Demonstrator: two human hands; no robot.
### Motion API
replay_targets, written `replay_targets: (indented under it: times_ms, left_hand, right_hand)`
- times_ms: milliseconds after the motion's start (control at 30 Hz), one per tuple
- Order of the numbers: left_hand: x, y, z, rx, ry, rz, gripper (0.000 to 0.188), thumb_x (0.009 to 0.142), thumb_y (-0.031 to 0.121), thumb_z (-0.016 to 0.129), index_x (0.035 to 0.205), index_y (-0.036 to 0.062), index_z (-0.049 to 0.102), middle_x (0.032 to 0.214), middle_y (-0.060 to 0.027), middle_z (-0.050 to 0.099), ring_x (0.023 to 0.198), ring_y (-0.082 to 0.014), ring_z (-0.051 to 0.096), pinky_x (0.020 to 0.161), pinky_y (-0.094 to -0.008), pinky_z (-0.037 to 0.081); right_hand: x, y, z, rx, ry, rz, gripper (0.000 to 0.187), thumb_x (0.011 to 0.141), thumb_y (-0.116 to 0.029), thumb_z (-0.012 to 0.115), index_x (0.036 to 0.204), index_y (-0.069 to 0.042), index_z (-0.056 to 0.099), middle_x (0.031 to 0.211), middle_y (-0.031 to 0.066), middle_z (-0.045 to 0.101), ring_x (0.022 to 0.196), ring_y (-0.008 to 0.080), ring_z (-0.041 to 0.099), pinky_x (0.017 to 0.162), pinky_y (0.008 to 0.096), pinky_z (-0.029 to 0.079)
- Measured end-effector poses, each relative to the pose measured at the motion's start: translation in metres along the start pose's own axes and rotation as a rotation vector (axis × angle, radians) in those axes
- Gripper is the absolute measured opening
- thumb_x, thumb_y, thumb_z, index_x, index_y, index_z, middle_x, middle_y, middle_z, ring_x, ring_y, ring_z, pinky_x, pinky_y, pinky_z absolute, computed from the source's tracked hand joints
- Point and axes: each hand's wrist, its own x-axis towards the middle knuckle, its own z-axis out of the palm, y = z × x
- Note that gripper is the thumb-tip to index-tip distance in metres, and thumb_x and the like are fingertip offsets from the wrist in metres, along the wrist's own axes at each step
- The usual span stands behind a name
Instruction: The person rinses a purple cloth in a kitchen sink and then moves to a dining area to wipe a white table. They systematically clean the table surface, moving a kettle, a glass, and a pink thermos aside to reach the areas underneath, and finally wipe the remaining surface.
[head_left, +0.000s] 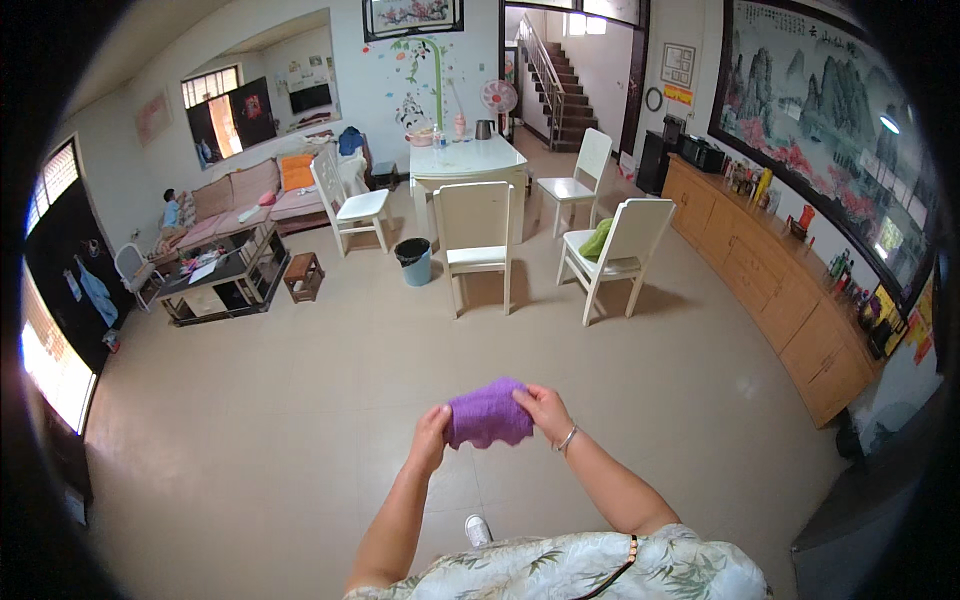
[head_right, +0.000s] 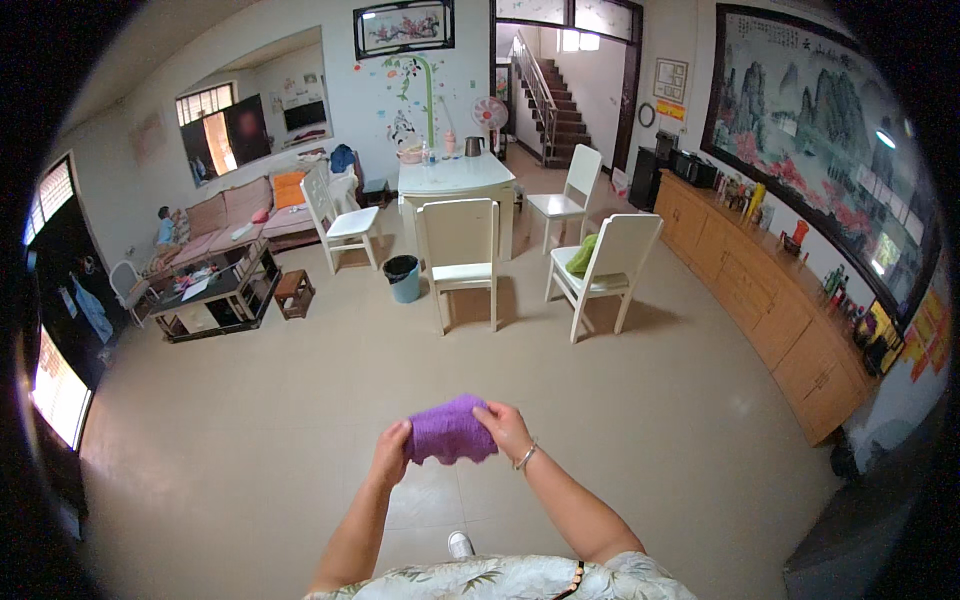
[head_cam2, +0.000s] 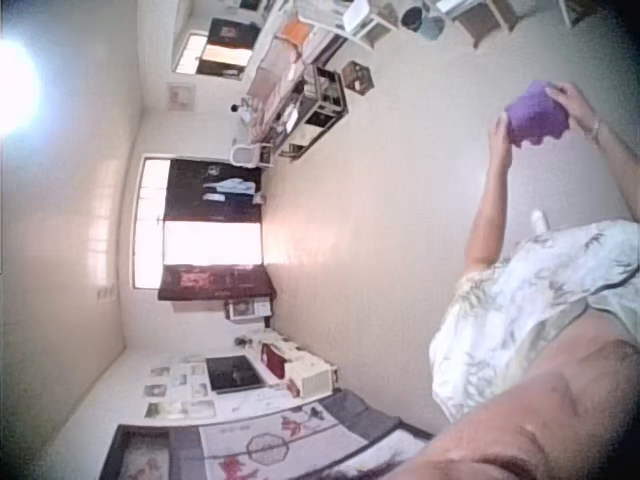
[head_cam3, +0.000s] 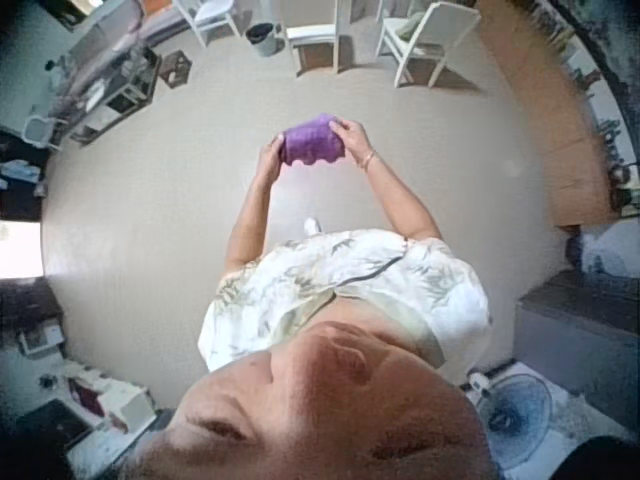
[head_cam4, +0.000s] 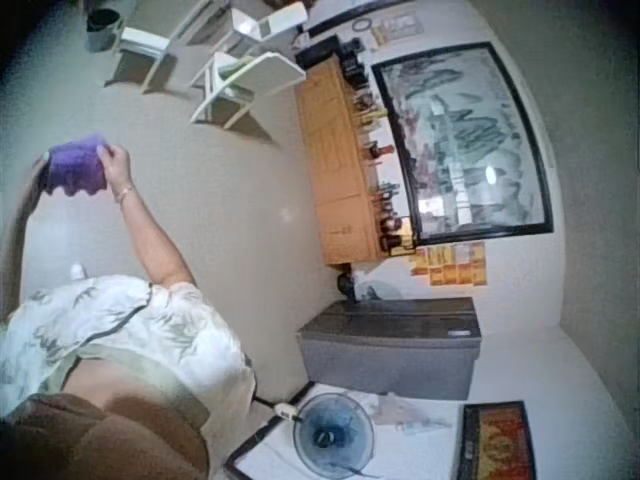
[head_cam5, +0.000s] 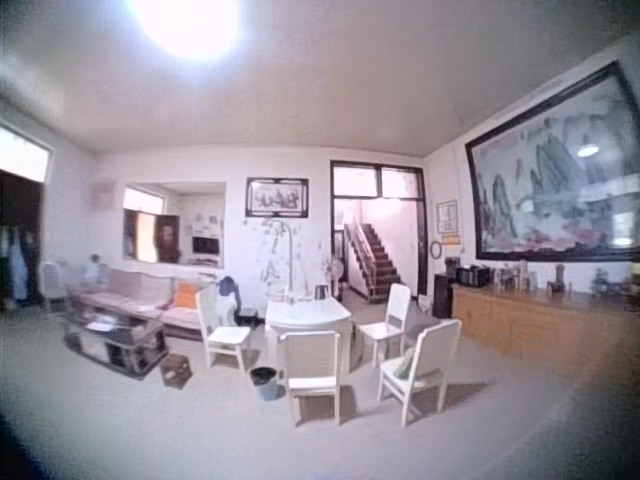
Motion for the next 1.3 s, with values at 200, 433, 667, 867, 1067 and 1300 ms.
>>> replay_targets:
  times_ms: [200, 433, 667, 867, 1067, 1300]
  left_hand:
    - [0.158, 0.049, 0.036, -0.392, -0.061, -0.157, 0.042, 0.098, 0.034, 0.038, 0.121, 0.0000, 0.048, 0.116, -0.0158, 0.058, 0.103, -0.0286, 0.059, 0.094, -0.0451, 0.047]
    - [0.339, 0.019, 0.010, -0.468, 0.031, -0.398, 0.041, 0.096, 0.032, 0.043, 0.119, -0.0020, 0.050, 0.112, -0.0174, 0.060, 0.104, -0.0307, 0.059, 0.093, -0.0480, 0.047]
    - [0.538, 0.026, -0.008, -0.066, 0.056, -0.304, 0.035, 0.082, 0.002, 0.056, 0.116, 0.0006, 0.053, 0.100, -0.0122, 0.062, 0.084, -0.0221, 0.062, 0.072, -0.0356, 0.054]
    - [0.697, 0.025, -0.033, 0.025, 0.216, -0.096, 0.038, 0.080, -0.003, 0.060, 0.117, 0.0014, 0.054, 0.097, -0.0108, 0.062, 0.084, -0.0183, 0.061, 0.072, -0.0298, 0.052]
    - [0.853, 0.061, -0.028, 0.192, 0.178, 0.241, 0.033, 0.083, 0.000, 0.062, 0.115, 0.0002, 0.053, 0.102, -0.0095, 0.061, 0.089, -0.0148, 0.058, 0.077, -0.0275, 0.049]
    - [1.019, 0.103, -0.014, 0.530, 0.215, 0.330, 0.044, 0.080, 0.002, 0.063, 0.123, 0.0029, 0.051, 0.117, -0.0188, 0.056, 0.108, -0.0272, 0.054, 0.092, -0.0367, 0.044]
  right_hand:
    - [0.145, -0.012, -0.016, 0.276, 0.165, 0.010, 0.029, 0.092, -0.019, 0.058, 0.114, 0.001, 0.054, 0.095, 0.0034, 0.062, 0.079, 0.0086, 0.058, 0.070, 0.0256, 0.049]
    - [0.276, 0.033, -0.069, 0.475, 0.000, 0.266, 0.035, 0.091, -0.006, 0.054, 0.125, 0.000, 0.047, 0.113, 0.0111, 0.060, 0.099, 0.0189, 0.061, 0.087, 0.0331, 0.051]
    - [0.494, 0.033, -0.134, 0.402, 0.069, 0.126, 0.037, 0.083, 0.005, 0.053, 0.120, 0.000, 0.052, 0.110, 0.0108, 0.061, 0.098, 0.0175, 0.060, 0.085, 0.0300, 0.051]
    - [0.655, 0.000, -0.159, 0.117, 0.112, 0.075, 0.033, 0.083, 0.007, 0.051, 0.114, -0.001, 0.057, 0.107, 0.0103, 0.063, 0.096, 0.0156, 0.060, 0.085, 0.0272, 0.049]
    - [0.812, -0.022, -0.180, -0.028, 0.227, -0.221, 0.027, 0.086, 0.005, 0.051, 0.111, 0.001, 0.059, 0.104, 0.0059, 0.064, 0.094, 0.0107, 0.059, 0.083, 0.0235, 0.047]
    - [0.969, -0.052, -0.205, -0.401, 0.444, -0.243, 0.028, 0.084, 0.003, 0.053, 0.110, -0.003, 0.062, 0.104, 0.0088, 0.066, 0.088, 0.0160, 0.062, 0.081, 0.0256, 0.048]
